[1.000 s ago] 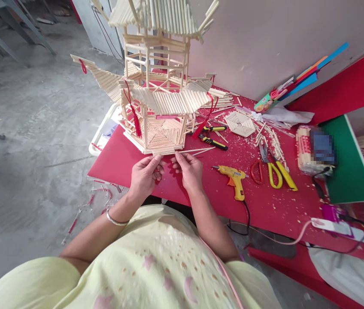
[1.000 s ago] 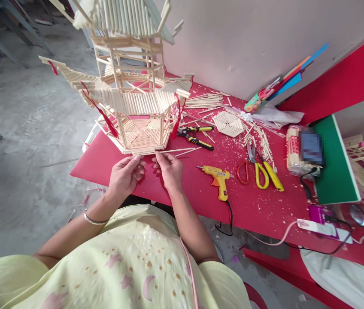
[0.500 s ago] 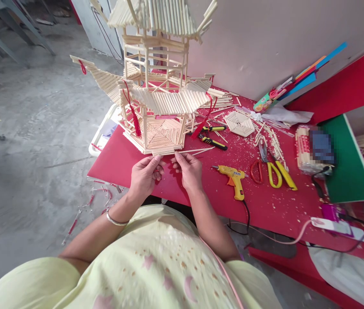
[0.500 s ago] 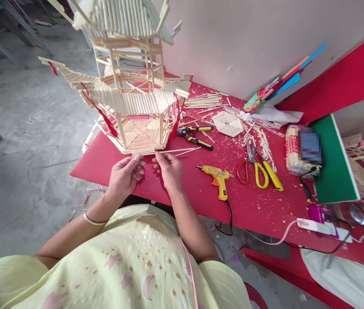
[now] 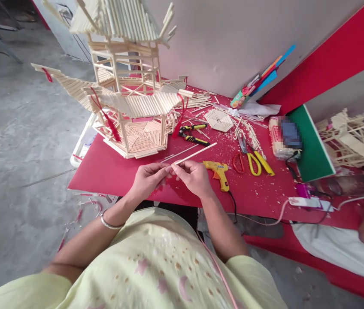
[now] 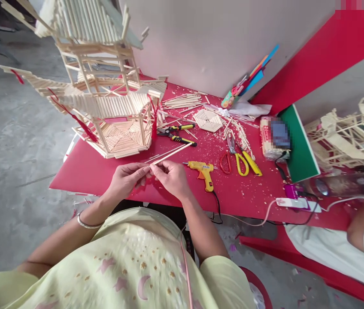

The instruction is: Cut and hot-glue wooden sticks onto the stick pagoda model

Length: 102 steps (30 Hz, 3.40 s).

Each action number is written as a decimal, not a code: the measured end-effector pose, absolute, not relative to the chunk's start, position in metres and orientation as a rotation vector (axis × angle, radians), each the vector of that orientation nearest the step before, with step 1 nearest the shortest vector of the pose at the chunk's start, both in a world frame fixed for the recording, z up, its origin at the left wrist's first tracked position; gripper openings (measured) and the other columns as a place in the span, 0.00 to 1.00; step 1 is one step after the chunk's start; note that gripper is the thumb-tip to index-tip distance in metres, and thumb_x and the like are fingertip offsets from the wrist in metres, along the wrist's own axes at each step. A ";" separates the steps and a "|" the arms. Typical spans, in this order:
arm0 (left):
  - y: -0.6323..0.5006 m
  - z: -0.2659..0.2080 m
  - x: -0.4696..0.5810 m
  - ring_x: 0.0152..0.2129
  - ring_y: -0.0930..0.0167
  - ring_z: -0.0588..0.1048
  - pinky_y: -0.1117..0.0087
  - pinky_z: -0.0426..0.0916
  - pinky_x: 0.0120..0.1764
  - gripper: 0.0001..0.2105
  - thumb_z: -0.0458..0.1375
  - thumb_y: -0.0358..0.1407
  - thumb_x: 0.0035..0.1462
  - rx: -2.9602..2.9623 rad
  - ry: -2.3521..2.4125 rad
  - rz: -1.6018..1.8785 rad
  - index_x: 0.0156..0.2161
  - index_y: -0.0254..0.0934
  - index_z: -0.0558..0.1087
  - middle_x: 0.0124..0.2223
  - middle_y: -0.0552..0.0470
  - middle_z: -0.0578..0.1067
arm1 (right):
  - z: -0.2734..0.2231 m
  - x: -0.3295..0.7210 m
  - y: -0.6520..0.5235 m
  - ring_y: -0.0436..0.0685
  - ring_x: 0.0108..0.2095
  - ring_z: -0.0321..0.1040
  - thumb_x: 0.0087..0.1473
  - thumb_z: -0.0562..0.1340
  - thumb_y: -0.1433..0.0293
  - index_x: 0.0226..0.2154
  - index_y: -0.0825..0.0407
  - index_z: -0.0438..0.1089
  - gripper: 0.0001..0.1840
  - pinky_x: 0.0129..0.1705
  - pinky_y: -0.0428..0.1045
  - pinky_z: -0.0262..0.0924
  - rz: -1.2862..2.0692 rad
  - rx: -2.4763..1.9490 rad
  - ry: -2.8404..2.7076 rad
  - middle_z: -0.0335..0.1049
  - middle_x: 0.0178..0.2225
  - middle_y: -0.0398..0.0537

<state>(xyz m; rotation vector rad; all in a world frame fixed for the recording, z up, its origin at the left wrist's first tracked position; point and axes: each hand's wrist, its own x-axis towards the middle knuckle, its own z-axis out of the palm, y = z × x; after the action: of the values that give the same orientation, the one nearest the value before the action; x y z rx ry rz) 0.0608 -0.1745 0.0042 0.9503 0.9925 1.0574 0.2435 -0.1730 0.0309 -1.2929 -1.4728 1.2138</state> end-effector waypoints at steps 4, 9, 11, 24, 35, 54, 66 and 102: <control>-0.158 0.014 0.085 0.16 0.80 0.64 0.78 0.59 0.18 0.16 0.72 0.48 0.55 1.053 0.908 1.081 0.38 0.34 0.85 0.25 0.52 0.76 | 0.048 0.268 -0.166 0.53 0.27 0.76 0.60 0.68 0.52 0.36 0.50 0.80 0.19 0.31 0.47 0.69 1.170 -1.288 -1.498 0.82 0.31 0.46; -0.148 0.016 0.124 0.15 0.81 0.62 0.77 0.55 0.18 0.16 0.72 0.47 0.55 0.908 0.818 1.199 0.38 0.35 0.84 0.25 0.53 0.75 | 0.062 0.325 -0.121 0.58 0.37 0.79 0.62 0.64 0.57 0.50 0.49 0.79 0.19 0.41 0.52 0.74 1.230 -1.200 -1.870 0.83 0.39 0.48; -0.148 0.016 0.140 0.14 0.81 0.61 0.77 0.54 0.17 0.16 0.72 0.47 0.55 0.842 0.788 1.196 0.37 0.35 0.83 0.25 0.54 0.75 | 0.059 0.348 -0.084 0.63 0.53 0.77 0.61 0.61 0.63 0.60 0.49 0.73 0.26 0.56 0.58 0.71 0.990 -1.252 -2.094 0.79 0.55 0.53; -0.127 0.016 0.184 0.15 0.82 0.60 0.76 0.54 0.19 0.19 0.72 0.51 0.53 0.732 0.777 1.203 0.37 0.34 0.81 0.25 0.56 0.74 | 0.027 0.341 0.021 0.79 0.59 0.63 0.48 0.68 0.66 0.71 0.63 0.53 0.51 0.60 0.66 0.52 -0.208 -1.631 -2.978 0.65 0.60 0.74; -0.095 0.031 0.202 0.16 0.81 0.61 0.75 0.52 0.18 0.21 0.72 0.52 0.51 0.670 0.797 1.371 0.38 0.36 0.79 0.26 0.57 0.73 | 0.052 0.413 -0.032 0.79 0.53 0.67 0.63 0.59 0.50 0.58 0.61 0.65 0.34 0.54 0.67 0.61 -0.231 -2.028 -2.412 0.69 0.53 0.74; -0.055 0.017 0.224 0.17 0.80 0.63 0.76 0.54 0.20 0.19 0.70 0.51 0.55 0.899 0.878 1.411 0.39 0.35 0.80 0.26 0.57 0.73 | 0.082 0.438 -0.077 0.74 0.68 0.61 0.58 0.58 0.67 0.75 0.56 0.47 0.45 0.68 0.67 0.56 0.366 -1.995 -2.539 0.61 0.69 0.65; -0.047 0.011 0.225 0.17 0.79 0.62 0.75 0.52 0.19 0.19 0.70 0.51 0.52 0.767 0.913 1.426 0.37 0.36 0.77 0.26 0.57 0.72 | 0.082 0.438 -0.082 0.75 0.66 0.63 0.58 0.58 0.67 0.74 0.59 0.49 0.44 0.66 0.68 0.56 0.355 -2.022 -2.570 0.64 0.66 0.69; -0.055 0.028 0.203 0.09 0.85 0.49 0.80 0.42 0.14 0.14 0.71 0.40 0.56 0.625 0.552 0.861 0.34 0.33 0.72 0.21 0.60 0.68 | 0.055 0.442 -0.083 0.73 0.58 0.70 0.50 0.60 0.72 0.66 0.57 0.61 0.40 0.61 0.65 0.64 0.492 -1.744 -2.482 0.71 0.59 0.64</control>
<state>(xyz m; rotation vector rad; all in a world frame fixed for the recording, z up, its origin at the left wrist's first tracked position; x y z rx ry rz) 0.2029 -0.0547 0.0282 0.6252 0.5522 0.8608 0.4417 -0.0830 0.0553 -1.7435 -2.4816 0.4922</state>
